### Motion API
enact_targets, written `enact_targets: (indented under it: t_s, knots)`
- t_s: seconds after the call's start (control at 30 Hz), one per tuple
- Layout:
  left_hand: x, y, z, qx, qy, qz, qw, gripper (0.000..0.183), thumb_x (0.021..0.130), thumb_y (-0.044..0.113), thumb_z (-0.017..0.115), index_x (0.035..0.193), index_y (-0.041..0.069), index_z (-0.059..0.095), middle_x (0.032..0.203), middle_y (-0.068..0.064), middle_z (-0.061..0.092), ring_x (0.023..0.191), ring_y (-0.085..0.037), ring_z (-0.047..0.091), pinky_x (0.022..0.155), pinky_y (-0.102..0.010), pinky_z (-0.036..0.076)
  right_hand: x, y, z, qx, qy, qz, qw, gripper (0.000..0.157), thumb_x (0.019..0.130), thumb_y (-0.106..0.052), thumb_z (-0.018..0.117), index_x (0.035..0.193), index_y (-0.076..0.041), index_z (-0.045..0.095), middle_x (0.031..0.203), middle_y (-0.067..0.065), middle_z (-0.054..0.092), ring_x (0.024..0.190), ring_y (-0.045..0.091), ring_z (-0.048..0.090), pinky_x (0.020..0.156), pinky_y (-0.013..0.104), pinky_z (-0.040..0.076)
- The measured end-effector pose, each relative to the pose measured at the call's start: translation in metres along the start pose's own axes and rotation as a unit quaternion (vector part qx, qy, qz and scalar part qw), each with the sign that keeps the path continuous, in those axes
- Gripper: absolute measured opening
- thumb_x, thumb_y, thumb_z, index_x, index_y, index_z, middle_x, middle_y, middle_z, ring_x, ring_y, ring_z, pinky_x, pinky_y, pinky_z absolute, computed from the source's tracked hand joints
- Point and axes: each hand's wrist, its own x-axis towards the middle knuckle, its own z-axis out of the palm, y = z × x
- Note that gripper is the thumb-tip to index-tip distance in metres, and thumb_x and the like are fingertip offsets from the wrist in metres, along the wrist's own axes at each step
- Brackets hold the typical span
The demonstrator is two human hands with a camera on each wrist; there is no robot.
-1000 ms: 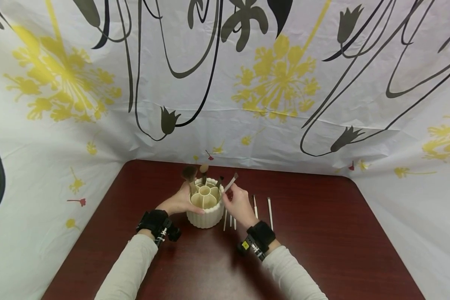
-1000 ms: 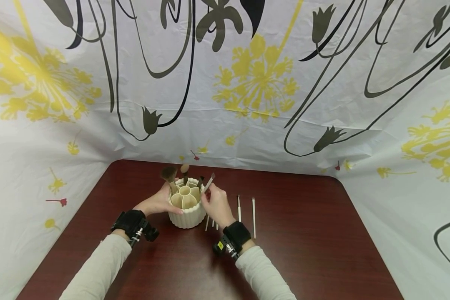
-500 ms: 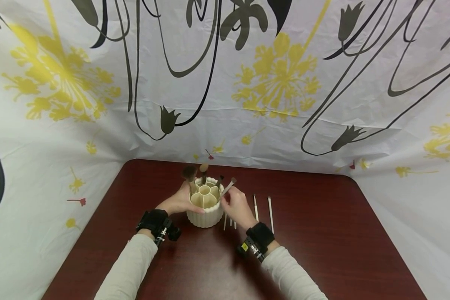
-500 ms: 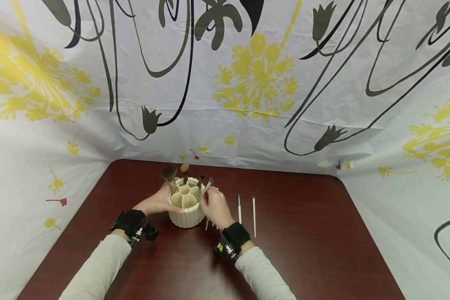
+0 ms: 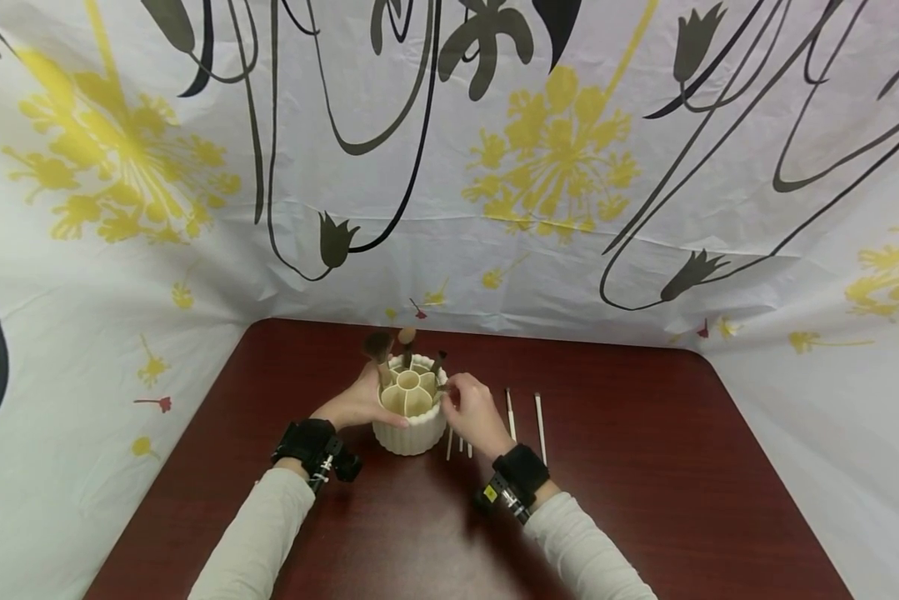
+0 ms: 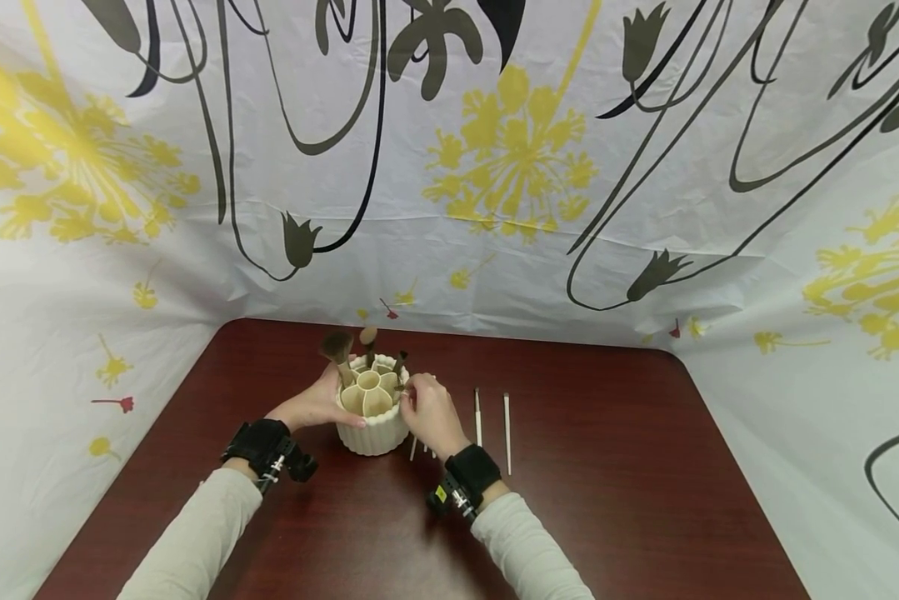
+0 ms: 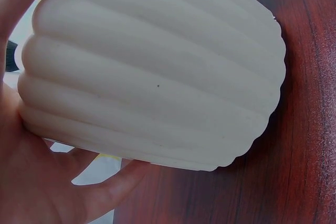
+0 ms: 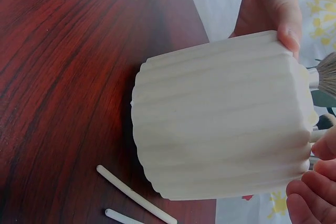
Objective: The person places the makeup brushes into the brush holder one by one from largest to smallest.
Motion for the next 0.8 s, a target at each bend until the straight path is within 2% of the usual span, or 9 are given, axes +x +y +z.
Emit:
enact_targets:
  t_s: [0.1,0.2,0.33,0.57,0.8]
  knots:
    - [0.001,-0.003,0.000,0.007,0.000,0.006,1.0000,0.115,0.061,0.005,0.082,0.140,-0.006,-0.001,0.141,-0.029,0.014,0.127,-0.041,0.025,0.104,-0.053,0.019,0.000,0.001,0.000,0.001,-0.005,0.000,1.000,0.010,0.080,-0.002,0.059,0.090,-0.001,0.060,0.080,0.005,0.057,0.066,0.010,0.054,0.055,0.019,0.045]
    - [0.005,-0.016,0.001,0.012,0.005,0.010,0.9999,0.117,0.060,0.006,0.083,0.141,-0.004,-0.001,0.141,-0.028,0.013,0.128,-0.040,0.024,0.104,-0.054,0.019,0.000,0.003,0.000,0.001,-0.007,0.001,1.000,0.010,0.081,-0.002,0.059,0.091,-0.001,0.060,0.081,0.006,0.058,0.066,0.011,0.053,0.055,0.019,0.045]
    - [0.010,-0.033,0.002,0.012,0.011,0.005,0.9999,0.119,0.060,0.010,0.084,0.142,0.002,-0.001,0.144,-0.023,0.011,0.131,-0.035,0.022,0.105,-0.051,0.018,0.000,0.006,-0.002,-0.002,-0.013,0.025,1.000,0.011,0.082,-0.005,0.058,0.091,-0.003,0.061,0.081,0.005,0.059,0.065,0.010,0.053,0.055,0.020,0.044]
    - [0.009,-0.035,0.000,0.031,0.004,-0.021,0.9993,0.127,0.058,0.028,0.085,0.143,0.003,-0.005,0.146,-0.022,0.004,0.134,-0.034,0.013,0.106,-0.051,0.017,-0.005,0.017,-0.004,-0.040,-0.024,0.062,0.997,0.014,0.081,-0.005,0.058,0.092,0.000,0.063,0.079,0.006,0.058,0.061,0.010,0.051,0.053,0.022,0.042]
    - [0.010,-0.033,0.000,0.027,0.009,-0.021,0.9994,0.125,0.057,0.026,0.086,0.143,0.002,-0.001,0.144,-0.022,0.011,0.132,-0.032,0.019,0.106,-0.048,0.018,-0.018,0.033,-0.001,-0.065,-0.048,0.088,0.993,0.013,0.082,-0.005,0.057,0.093,0.000,0.063,0.081,0.010,0.060,0.062,0.011,0.048,0.054,0.025,0.040]
